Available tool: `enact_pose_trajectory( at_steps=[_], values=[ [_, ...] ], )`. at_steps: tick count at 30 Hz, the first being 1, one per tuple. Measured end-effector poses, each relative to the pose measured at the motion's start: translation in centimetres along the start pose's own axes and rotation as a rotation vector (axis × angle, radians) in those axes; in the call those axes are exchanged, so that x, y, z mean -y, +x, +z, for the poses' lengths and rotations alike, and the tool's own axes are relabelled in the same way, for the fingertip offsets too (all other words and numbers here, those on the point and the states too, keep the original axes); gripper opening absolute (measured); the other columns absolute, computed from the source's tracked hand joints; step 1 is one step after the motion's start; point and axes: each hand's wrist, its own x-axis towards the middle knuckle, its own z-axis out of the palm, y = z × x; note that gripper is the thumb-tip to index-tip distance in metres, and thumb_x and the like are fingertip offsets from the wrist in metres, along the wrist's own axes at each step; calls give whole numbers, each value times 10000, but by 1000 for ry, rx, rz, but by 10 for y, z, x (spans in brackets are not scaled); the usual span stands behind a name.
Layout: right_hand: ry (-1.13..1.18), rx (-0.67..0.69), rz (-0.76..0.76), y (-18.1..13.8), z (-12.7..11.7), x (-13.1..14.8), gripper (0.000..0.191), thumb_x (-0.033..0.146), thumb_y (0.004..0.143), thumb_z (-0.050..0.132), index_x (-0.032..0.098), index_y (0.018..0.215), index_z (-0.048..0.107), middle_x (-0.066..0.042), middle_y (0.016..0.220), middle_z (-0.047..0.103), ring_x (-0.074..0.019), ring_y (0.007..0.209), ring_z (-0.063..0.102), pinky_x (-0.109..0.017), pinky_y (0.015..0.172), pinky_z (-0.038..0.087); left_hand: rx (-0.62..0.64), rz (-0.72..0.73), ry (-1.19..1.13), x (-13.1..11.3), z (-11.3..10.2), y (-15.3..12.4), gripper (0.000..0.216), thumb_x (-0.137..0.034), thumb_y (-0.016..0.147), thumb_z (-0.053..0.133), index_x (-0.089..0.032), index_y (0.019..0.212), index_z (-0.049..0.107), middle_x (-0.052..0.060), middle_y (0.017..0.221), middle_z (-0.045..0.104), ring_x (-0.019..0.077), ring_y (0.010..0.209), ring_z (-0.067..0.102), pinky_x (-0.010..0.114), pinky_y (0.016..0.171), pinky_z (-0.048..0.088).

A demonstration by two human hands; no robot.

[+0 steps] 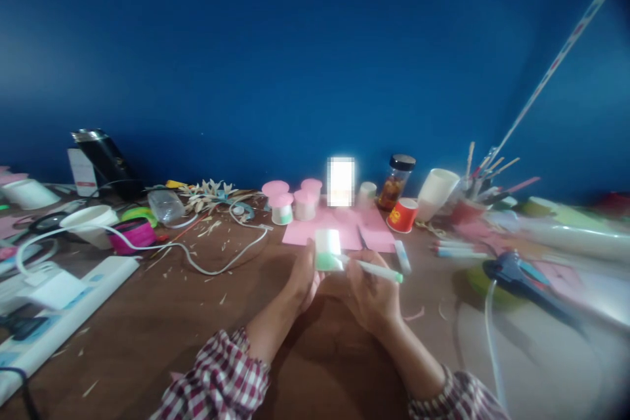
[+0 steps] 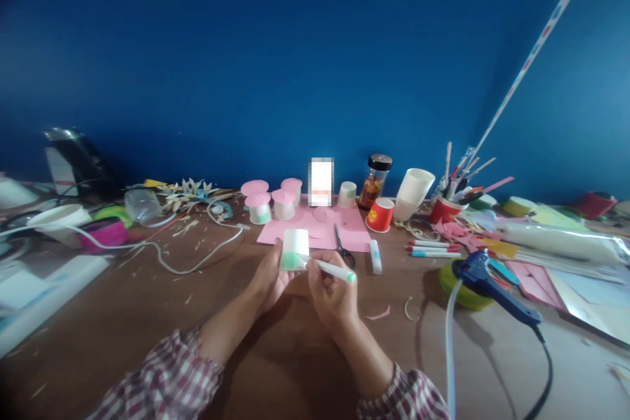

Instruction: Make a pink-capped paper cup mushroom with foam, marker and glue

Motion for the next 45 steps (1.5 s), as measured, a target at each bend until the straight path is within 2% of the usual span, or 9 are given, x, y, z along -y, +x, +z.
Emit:
enact_pose_trajectory(
  at_steps=[9, 15, 21, 25, 45],
  values=[
    [-73, 15, -36, 1, -1, -2, 135, 290, 873, 532, 174, 859, 600, -8, 666, 611, -123, 546, 545, -217, 495, 440, 17, 6, -14, 3, -3, 1, 470, -521, 856, 513, -139, 1122, 576, 117, 1035, 684, 226, 979, 629, 366, 875, 474],
    [-102, 36, -68, 1, -1, -1, 123, 272, 868, 536, 176, 840, 607, -7, 663, 615, -123, 554, 552, -214, 505, 439, -6, 10, 6, -1, 2, -1, 447, -520, 876, 478, -128, 1058, 592, 123, 993, 692, 238, 969, 636, 377, 857, 487],
    [-61, -13, -36, 1, 0, -3, 117, 272, 877, 532, 175, 868, 597, -7, 674, 618, -125, 570, 566, -214, 520, 447, 35, 34, 13, 1, -2, -1, 457, -517, 879, 477, -129, 1099, 576, 128, 1016, 688, 236, 992, 629, 376, 868, 479],
    [-62, 21, -38, 1, 0, -3, 120, 275, 878, 533, 175, 871, 600, -5, 677, 615, -119, 558, 553, -210, 510, 438, 62, 40, 28, 4, -4, 0, 477, -542, 868, 478, -126, 1073, 593, 122, 982, 696, 245, 993, 631, 388, 893, 465],
    [-47, 19, -38, 2, 0, -2, 121, 275, 880, 532, 175, 847, 591, 2, 646, 601, -114, 540, 540, -202, 490, 427, 59, 40, 78, 1, -1, -3, 498, -570, 839, 503, -130, 1045, 613, 109, 941, 703, 228, 910, 645, 371, 872, 455]
  ],
)
